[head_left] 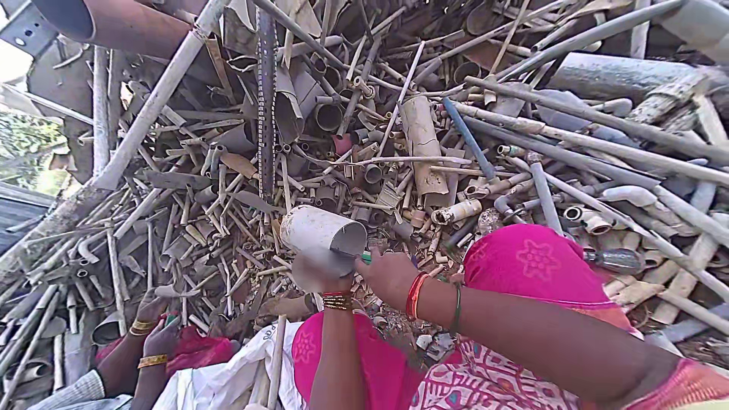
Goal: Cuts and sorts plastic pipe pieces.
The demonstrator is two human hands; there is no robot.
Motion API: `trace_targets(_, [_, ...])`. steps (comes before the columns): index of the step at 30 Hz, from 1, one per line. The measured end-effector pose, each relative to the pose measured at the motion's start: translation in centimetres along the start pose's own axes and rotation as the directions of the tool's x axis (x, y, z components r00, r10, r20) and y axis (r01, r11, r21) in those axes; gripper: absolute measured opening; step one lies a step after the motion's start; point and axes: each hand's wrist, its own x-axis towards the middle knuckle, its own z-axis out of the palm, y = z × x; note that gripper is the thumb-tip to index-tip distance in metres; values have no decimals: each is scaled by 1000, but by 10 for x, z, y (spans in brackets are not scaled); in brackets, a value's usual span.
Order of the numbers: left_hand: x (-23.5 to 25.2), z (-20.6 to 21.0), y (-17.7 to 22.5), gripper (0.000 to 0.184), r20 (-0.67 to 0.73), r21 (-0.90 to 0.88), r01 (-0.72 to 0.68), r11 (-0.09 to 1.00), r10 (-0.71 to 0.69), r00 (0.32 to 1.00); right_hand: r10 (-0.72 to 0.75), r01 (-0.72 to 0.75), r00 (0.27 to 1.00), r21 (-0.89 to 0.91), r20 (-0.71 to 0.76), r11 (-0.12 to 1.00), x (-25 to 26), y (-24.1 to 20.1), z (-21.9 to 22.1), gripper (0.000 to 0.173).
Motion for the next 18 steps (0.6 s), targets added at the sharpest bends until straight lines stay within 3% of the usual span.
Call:
trace_targets(2, [2, 3, 3, 61, -11, -12, -40, 999, 40, 999, -44, 44, 999, 6, 28, 999, -12, -5, -6, 53])
trace_targets(5, [6, -9, 6, 76, -39, -44, 43, 998, -44, 998, 20, -19, 1000, -35, 19, 999, -10, 1, -12, 54])
trace_targets(9, [2, 1, 6, 62, -27, 10, -29, 1000, 29, 999, -10, 11, 999, -30, 43, 999, -17, -8, -5, 54])
trace_targets(12, [9, -10, 13, 73, -51, -44, 33, 998, -35, 998, 13, -13, 1000, 9, 26, 1000, -18, 11, -5, 61])
trace_targets(14, [7, -12, 10, 71, -78, -9, 32, 999, -33, 996, 63, -61, 996, -31, 64, 998, -20, 11, -3, 61])
trace_targets(16, [8, -7, 8, 67, -92, 35, 2, 999, 1, 996, 24, -21, 995, -24, 97, 999, -28, 6, -5, 65])
trace_targets(18, [7, -9, 10, 68, -88, -23, 11, 1000, -13, 996, 40, -40, 997, -8, 69, 999, -24, 13, -4, 68])
